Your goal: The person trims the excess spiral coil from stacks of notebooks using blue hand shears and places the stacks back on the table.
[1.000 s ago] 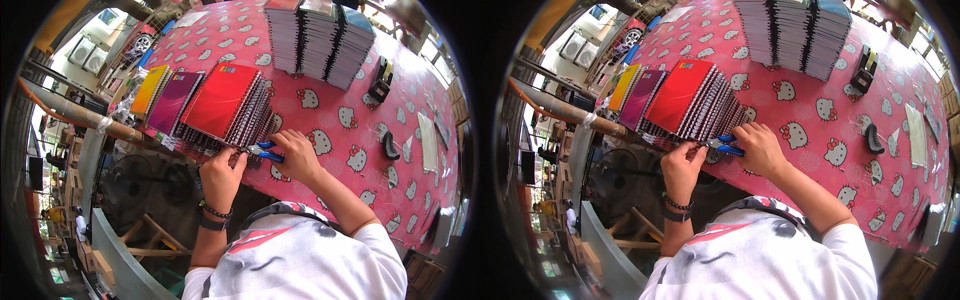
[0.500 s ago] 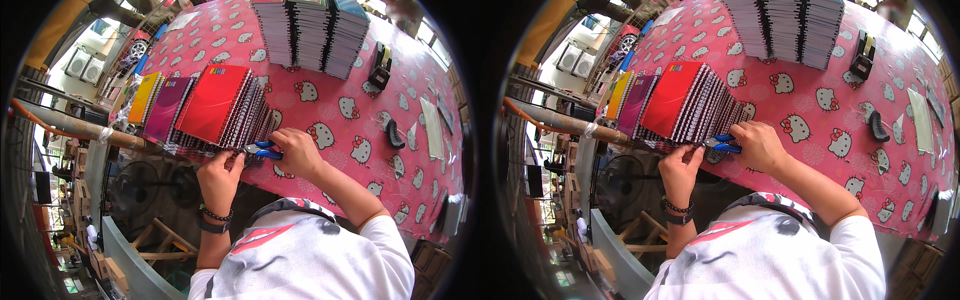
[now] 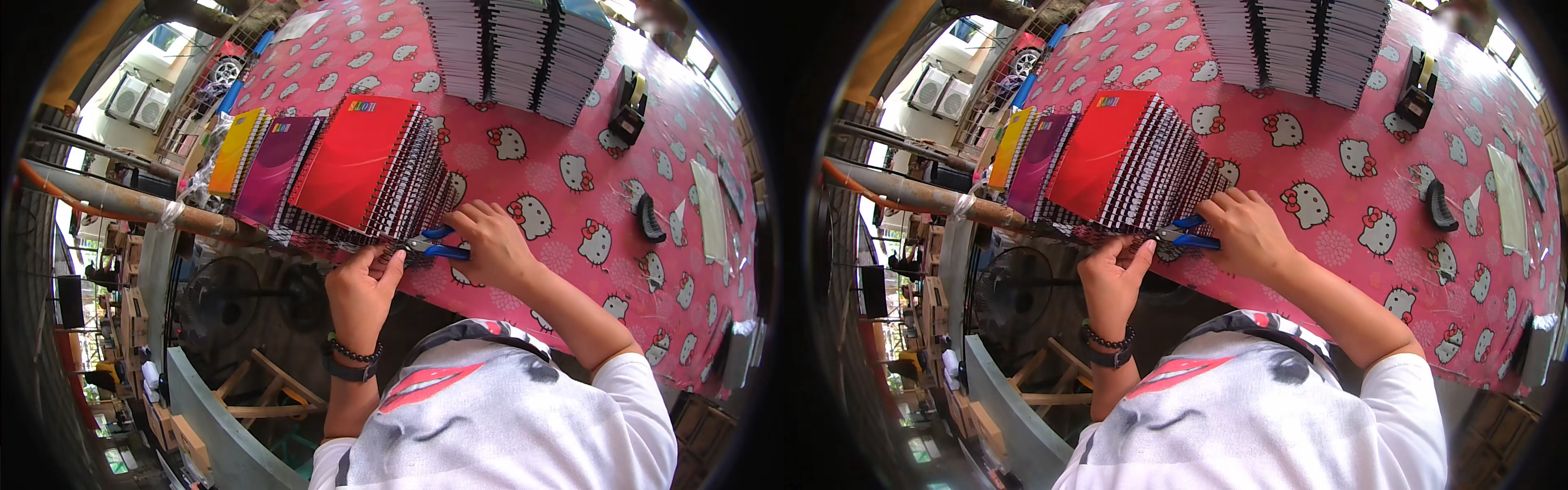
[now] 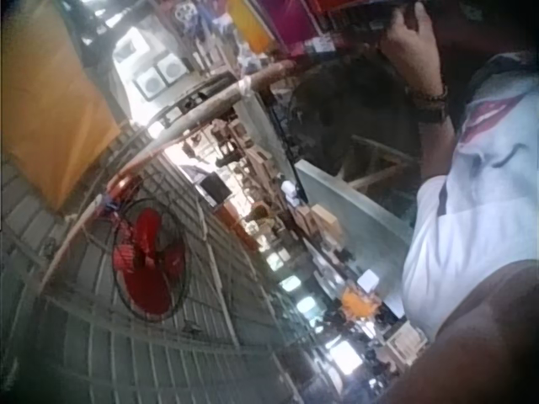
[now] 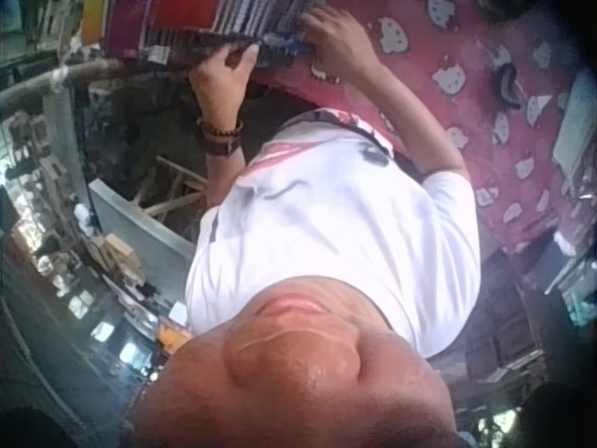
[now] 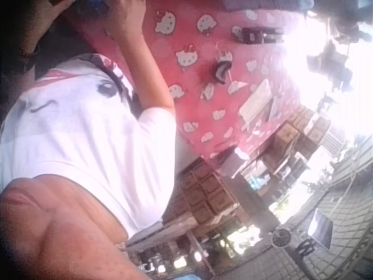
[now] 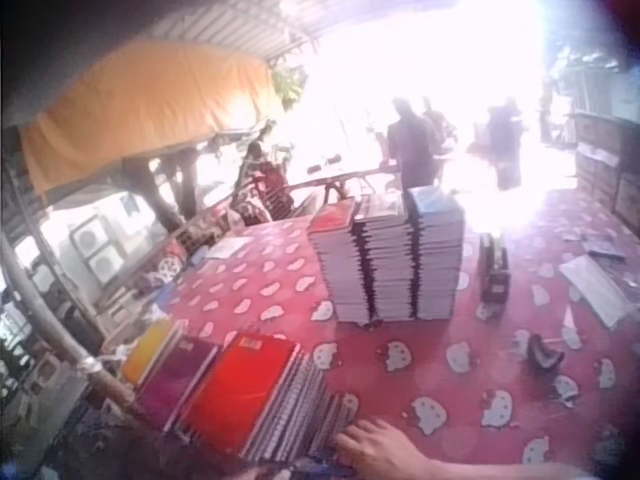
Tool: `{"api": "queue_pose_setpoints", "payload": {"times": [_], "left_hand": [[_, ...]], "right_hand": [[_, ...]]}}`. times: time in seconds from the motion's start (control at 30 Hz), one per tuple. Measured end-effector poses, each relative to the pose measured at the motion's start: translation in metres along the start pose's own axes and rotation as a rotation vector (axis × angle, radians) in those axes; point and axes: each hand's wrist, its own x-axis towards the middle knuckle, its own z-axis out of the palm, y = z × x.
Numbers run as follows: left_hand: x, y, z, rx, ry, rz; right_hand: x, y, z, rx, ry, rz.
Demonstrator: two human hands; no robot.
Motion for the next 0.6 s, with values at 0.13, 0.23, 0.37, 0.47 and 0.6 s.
{"api": "queue_pose_setpoints", "payload": {"times": [0.13, 0.23, 0.37, 0.47, 0.6], "left_hand": [[-0.001, -0.002, 0.0, 0.013, -0.01, -0.017], [0.002, 0.001, 0.001, 0.028, -0.026, -0.004], [0.004, -0.004, 0.003, 0.115, -0.041, 0.066], [0.003, 0.002, 0.0, 0.098, -0.062, 0.033], [0.001, 0.003, 0.002, 0.087, -0.083, -0.01]], "right_hand": [[-0.001, 0.001, -0.007, -0.034, 0.105, -0.004], [0.004, -0.001, -0.002, -0.07, 0.081, -0.031], [0.004, 0.004, 0.003, 0.049, -0.108, 0.091], [0.0, 0.005, -0.006, 0.081, -0.086, 0.115], [-0.003, 0.013, -0.002, -0.003, 0.115, -0.043]]}}
